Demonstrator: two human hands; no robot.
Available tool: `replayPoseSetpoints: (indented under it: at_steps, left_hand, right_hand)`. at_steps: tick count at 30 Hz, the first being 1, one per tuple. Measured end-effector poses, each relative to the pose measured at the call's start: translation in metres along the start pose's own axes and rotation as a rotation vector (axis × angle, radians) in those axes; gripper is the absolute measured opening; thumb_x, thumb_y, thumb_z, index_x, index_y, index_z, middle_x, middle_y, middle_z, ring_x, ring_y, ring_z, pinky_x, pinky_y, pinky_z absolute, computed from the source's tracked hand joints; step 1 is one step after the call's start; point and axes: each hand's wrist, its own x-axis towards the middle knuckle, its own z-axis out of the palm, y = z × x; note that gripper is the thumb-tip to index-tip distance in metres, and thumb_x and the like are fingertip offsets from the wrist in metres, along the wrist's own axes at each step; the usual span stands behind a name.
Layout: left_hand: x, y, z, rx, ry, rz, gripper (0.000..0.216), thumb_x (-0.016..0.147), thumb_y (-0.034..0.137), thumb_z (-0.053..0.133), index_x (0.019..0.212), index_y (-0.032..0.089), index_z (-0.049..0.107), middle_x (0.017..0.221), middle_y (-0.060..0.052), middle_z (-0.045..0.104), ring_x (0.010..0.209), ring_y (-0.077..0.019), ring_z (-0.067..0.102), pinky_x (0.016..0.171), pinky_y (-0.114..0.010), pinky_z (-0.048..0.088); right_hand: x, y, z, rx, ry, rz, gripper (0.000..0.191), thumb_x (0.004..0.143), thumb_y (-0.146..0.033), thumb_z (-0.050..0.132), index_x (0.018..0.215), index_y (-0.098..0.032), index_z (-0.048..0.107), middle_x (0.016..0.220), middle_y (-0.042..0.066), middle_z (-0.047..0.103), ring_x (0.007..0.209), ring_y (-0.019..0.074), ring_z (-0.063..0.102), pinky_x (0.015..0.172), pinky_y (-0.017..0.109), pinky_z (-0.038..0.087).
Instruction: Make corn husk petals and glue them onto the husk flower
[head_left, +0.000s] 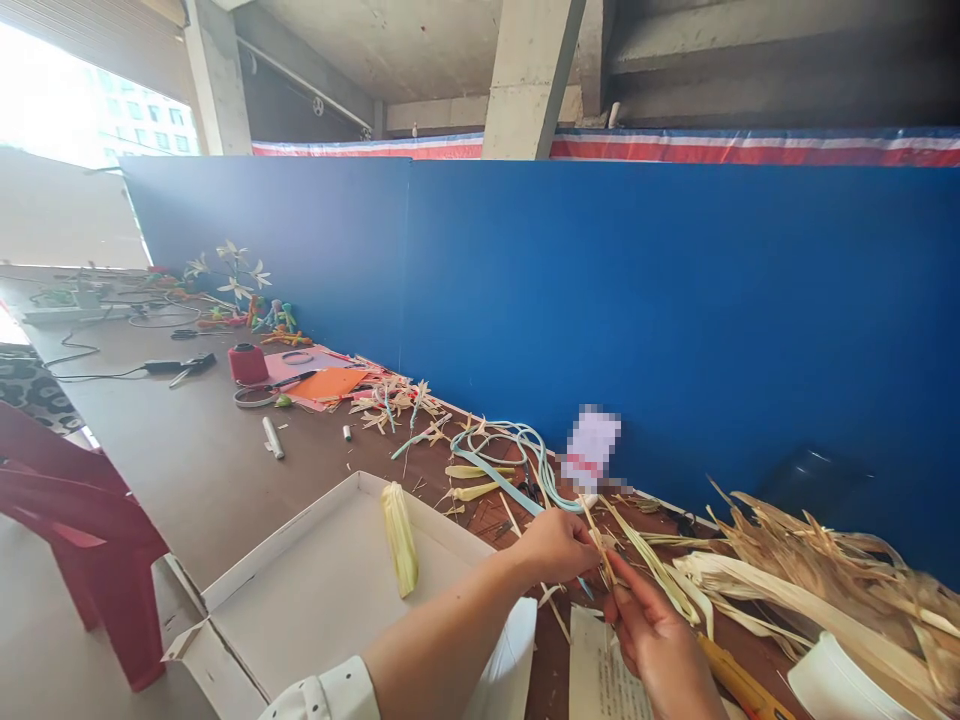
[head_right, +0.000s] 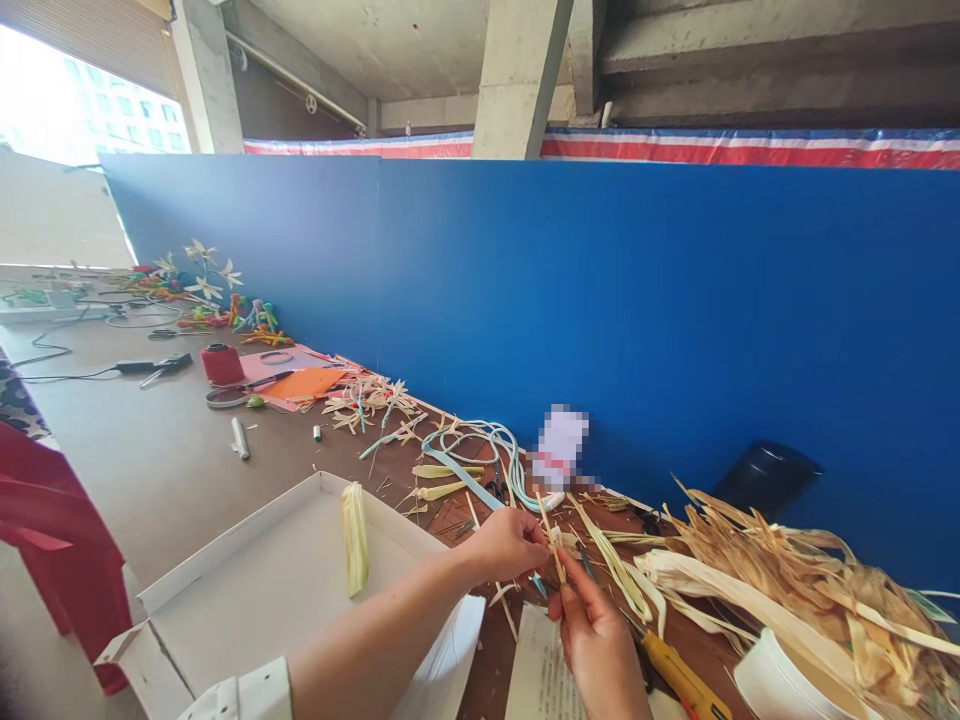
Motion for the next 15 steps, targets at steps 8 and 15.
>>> replayPoseSetpoints:
  at_steps: [8,15]
  left_hand:
    - [-0.009,0.01,-0.002,0.168,0.018,0.01,0.02,0.065,0.026,0.055,0.074,0.015,0.068,0.058,-0.001,0.06,0.056,-0.0137,0.058,0.051,-0.021,0.045]
    - [-0.013,0.015,-0.003,0.07,-0.193,-0.086,0.018,0.067,0.021,0.055,0.076,0.014,0.068,0.065,-0.002,0.065,0.058,-0.0127,0.06,0.058,-0.023,0.051]
  right_hand:
    - [0.012,0.003,-0.016,-0.381,0.105,-0.09,0.051,0.073,-0.042,0.057,0.121,-0.027,0.064,0.06,-0.001,0.061,0.04,0.0138,0.04,0.04,0.028,0.028]
    - [0.009,-0.006,-0.035,-0.299,0.292,-0.113,0.064,0.076,-0.041,0.052,0.136,-0.023,0.049,0.073,0.003,0.068,0.041,0.0133,0.042,0.041,0.028,0.03]
